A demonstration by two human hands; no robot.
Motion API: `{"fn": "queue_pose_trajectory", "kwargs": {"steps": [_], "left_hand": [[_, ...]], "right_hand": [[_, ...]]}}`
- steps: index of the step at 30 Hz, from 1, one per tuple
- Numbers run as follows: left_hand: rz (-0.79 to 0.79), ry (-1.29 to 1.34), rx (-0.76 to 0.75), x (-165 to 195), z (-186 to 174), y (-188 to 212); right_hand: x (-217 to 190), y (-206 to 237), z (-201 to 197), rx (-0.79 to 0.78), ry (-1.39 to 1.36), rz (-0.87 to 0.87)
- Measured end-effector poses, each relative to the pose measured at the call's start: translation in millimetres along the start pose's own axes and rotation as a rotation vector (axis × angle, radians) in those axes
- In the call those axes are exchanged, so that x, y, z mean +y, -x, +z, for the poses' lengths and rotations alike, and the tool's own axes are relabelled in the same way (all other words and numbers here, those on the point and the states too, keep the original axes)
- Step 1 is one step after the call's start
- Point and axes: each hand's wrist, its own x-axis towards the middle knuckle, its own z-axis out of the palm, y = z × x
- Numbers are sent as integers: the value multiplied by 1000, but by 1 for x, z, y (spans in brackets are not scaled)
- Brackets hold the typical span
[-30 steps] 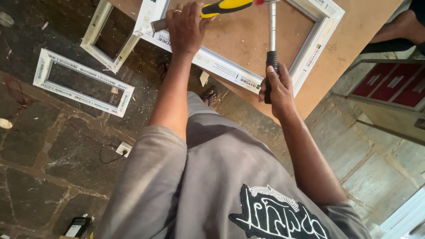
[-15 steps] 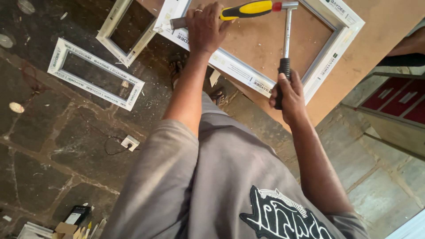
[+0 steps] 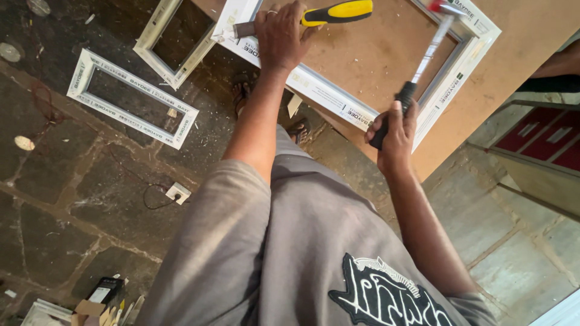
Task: The person uses a hammer and a utility knife to assemble a white window frame on a workbench. They repeatedly tap the frame corners with the hammer and scrape the edges with the knife, then rotate the frame to work on different sides.
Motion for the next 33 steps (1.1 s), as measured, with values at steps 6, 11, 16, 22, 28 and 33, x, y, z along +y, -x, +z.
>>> {"fn": "queue_pose_trajectory", "kwargs": {"steps": [6, 11, 16, 22, 28, 33], "left_hand": [[-3, -11, 55, -2, 0, -2], [-84, -1, -12, -1, 1, -1], [-32, -13, 56, -2, 2, -1], [-34, 50, 82, -4, 0, 1], [-45, 56, 83, -4, 3, -1], [-134, 54, -32, -2, 5, 0]], "right_hand": [[-1, 2, 7, 9, 34, -3], [-5, 0, 12, -68, 148, 89], [-4, -1, 16, 37, -58, -27], [-5, 0, 15, 38, 39, -79], [-6, 0, 16, -55, 125, -49], [-10, -3, 18, -34, 127, 58]]}}
